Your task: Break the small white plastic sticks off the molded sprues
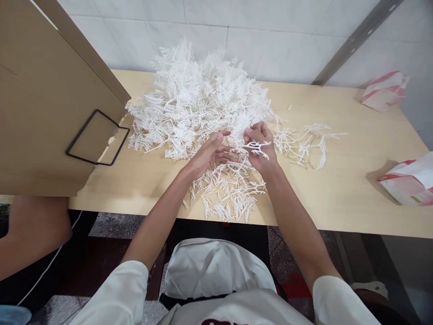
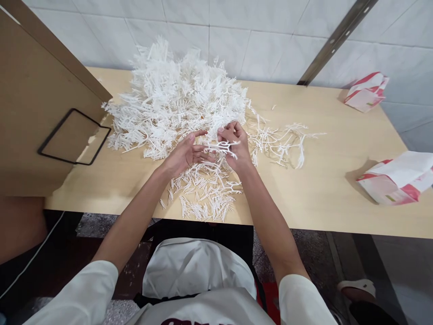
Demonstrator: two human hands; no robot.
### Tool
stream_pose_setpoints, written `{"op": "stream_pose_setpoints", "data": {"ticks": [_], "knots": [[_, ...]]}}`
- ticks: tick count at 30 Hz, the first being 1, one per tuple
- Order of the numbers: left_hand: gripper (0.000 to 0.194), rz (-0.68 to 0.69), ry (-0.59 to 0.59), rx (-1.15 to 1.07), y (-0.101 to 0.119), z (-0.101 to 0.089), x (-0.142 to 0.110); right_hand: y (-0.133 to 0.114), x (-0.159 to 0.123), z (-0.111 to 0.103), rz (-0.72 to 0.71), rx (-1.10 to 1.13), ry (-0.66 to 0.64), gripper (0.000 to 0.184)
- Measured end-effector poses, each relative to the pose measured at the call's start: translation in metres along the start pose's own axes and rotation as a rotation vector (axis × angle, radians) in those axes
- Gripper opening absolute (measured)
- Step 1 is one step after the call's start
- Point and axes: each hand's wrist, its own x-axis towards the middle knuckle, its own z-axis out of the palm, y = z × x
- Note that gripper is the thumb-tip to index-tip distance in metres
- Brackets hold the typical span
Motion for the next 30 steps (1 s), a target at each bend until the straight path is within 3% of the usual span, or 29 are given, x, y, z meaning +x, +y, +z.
{"op": "stream_pose_setpoints", "data": {"ticks": [5, 8, 12, 16, 21, 25, 30], "knots": [[0.062, 0.070, 0.050, 0.037, -0.001, 0.007, 0.004, 0.002, 0.000, 0.000, 0.011, -0.130, -0.014, 0.033], [0.058, 0.134, 0.075, 0.162, 0.006, 0.009, 0.012, 0.014, 0.003, -0.004, -0.086, -0.366, -0.011, 0.039], [0.058, 0.240, 0.087, 0.413, 0.013, 0.008, 0.033, 0.023, 0.004, -0.011, -0.298, -0.793, 0.007, 0.025], [0.057, 0.370, 0.257, 0.505, 0.010, 0.004, 0.058, 0.021, 0.003, -0.014, -0.377, -0.896, -0.007, 0.025], [0.038, 0.428, 0.407, 0.252, 0.005, 0.002, 0.067, 0.017, 0.001, -0.013, -0.466, -0.805, 0.008, 0.023], [0.029, 0.397, 0.396, 0.019, 0.000, 0.006, 0.062, 0.018, 0.000, -0.015, -0.577, -0.820, -0.056, 0.020], [0.022, 0.287, 0.395, -0.147, -0.005, 0.008, 0.064, 0.019, -0.001, -0.017, -0.590, -0.829, -0.118, 0.021]]}}
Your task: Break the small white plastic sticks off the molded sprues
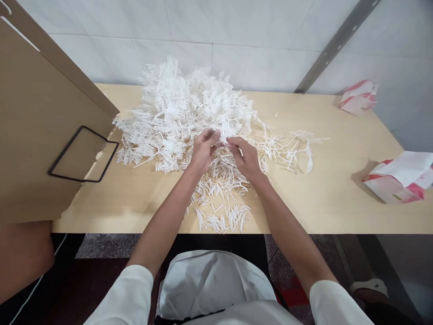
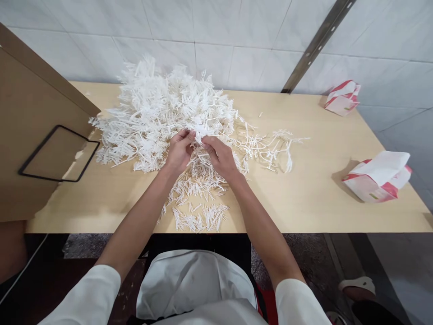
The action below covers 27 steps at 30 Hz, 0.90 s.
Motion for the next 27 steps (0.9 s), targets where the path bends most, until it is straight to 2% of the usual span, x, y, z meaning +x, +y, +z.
{"op": "stream_pose_setpoints", "data": {"ticks": [5, 9, 11, 13, 15, 18, 23, 27], "knots": [[0.027, -0.060, 0.031, -0.112, 0.004, 0.001, 0.001, -0.003, 0.001, -0.001, -0.094, -0.007, -0.034, 0.018], [0.034, -0.127, -0.120, -0.134, 0.013, 0.000, -0.005, 0.000, 0.001, -0.002, -0.223, -0.075, -0.049, 0.020], [0.037, -0.173, -0.202, -0.083, 0.016, -0.002, -0.007, 0.005, 0.001, -0.001, -0.235, -0.159, -0.080, 0.023], [0.041, -0.199, -0.231, -0.005, 0.016, -0.005, -0.008, 0.010, 0.000, -0.001, -0.240, -0.225, -0.122, 0.024], [0.046, -0.175, -0.189, 0.029, 0.015, -0.007, -0.008, 0.012, 0.000, 0.000, -0.261, -0.228, -0.154, 0.023], [0.039, -0.088, -0.063, -0.002, 0.012, -0.007, -0.008, 0.011, 0.001, 0.000, -0.287, -0.197, -0.194, 0.021], [0.032, -0.045, 0.089, -0.033, 0.007, -0.001, -0.007, 0.007, 0.000, 0.002, -0.318, -0.164, -0.119, 0.024], [0.028, -0.089, 0.097, -0.070, 0.006, -0.005, -0.002, 0.005, -0.002, 0.006, -0.288, -0.071, -0.064, 0.022]]}}
